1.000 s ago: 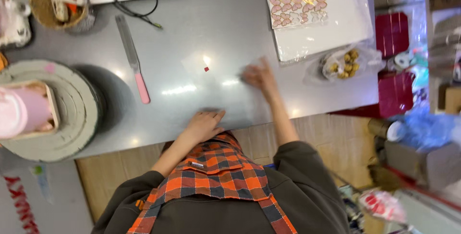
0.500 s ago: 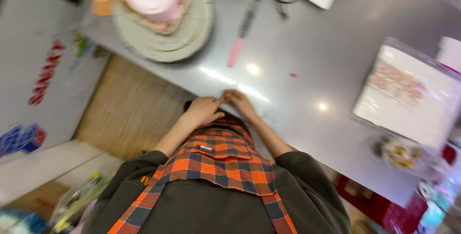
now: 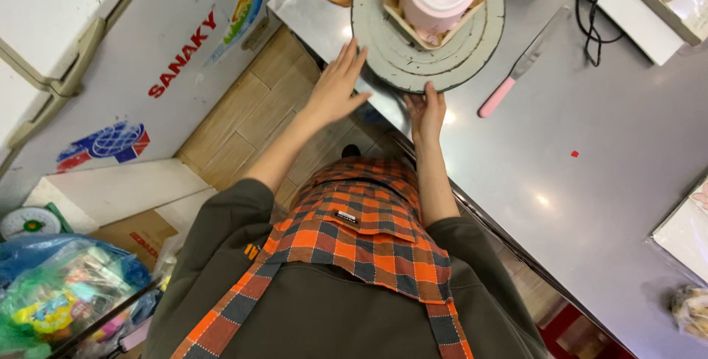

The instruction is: The person folds flat white cardboard pieces into box shapes on a metal countertop. They handle the pieces one at a time, creasing and tucking flaps to form the box structure.

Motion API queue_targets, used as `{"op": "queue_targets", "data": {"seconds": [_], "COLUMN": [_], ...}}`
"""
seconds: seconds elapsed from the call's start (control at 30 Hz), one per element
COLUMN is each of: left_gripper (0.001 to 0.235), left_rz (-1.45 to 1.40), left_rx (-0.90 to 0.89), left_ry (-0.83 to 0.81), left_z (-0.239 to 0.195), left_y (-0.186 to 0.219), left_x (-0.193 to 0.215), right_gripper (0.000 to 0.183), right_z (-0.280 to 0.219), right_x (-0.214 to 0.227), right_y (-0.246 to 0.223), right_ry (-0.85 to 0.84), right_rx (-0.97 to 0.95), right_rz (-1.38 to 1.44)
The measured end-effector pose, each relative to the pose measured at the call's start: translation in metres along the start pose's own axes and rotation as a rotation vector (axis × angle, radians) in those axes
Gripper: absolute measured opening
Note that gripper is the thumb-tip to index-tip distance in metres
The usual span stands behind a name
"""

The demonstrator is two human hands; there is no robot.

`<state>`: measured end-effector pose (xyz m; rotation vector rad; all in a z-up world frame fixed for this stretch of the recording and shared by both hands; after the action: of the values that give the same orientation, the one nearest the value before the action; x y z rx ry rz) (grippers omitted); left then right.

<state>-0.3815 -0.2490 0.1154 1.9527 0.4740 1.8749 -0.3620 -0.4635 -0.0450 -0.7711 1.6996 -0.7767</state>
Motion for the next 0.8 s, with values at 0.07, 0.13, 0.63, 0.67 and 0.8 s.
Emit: {"op": "queue_targets", "data": {"seconds": [0.07, 0.13, 0.63, 0.67, 0.8], "left_gripper": [0.072, 0.044, 0.032, 0.028, 0.025], "left_rz": [-0.219, -0.446, -1.382, -1.399, -1.442], "left_rx": [0.004, 0.063, -1.899, -1.863, -1.861], "left_ry": [0.099, 0.179, 0.472, 0.399, 0.392], "left_z": [0.014, 0.021, -0.194, -0.187, -0.175], "left_y": [0.021, 0.044, 0.224, 0.236, 0.238], "left_x": [0.033, 0.079, 0.296, 0.292, 0.275], "right_gripper": [0.049, 0.048, 0.051, 0.052, 0.054], "right_z": [-0.001, -0.002, 0.016, 0.014, 0.013], "right_x": [0.005, 0.011, 0.029, 0.029, 0.024], "right_y": [-0.001, -0.008, -0.008, -0.010, -0.010], "right_ry": [0.030, -0.024, -0.160, -0.175, -0.254], "right_rx": [0.041, 0.054, 0.076, 0.060, 0.019], "right_rz": [0.001, -0.102, -0.229, -0.258, -0.286]}}
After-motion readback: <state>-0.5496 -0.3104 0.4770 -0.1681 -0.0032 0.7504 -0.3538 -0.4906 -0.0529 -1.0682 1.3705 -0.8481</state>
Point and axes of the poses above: each hand's wrist, its own z-axis towards the middle knuckle, its own x-axis out of the back of the hand, y = z × x, the point moved 10 cm from there along z, towards the middle knuckle, and after that the axes turned 14 degrees about x, right-handed, at the moved point
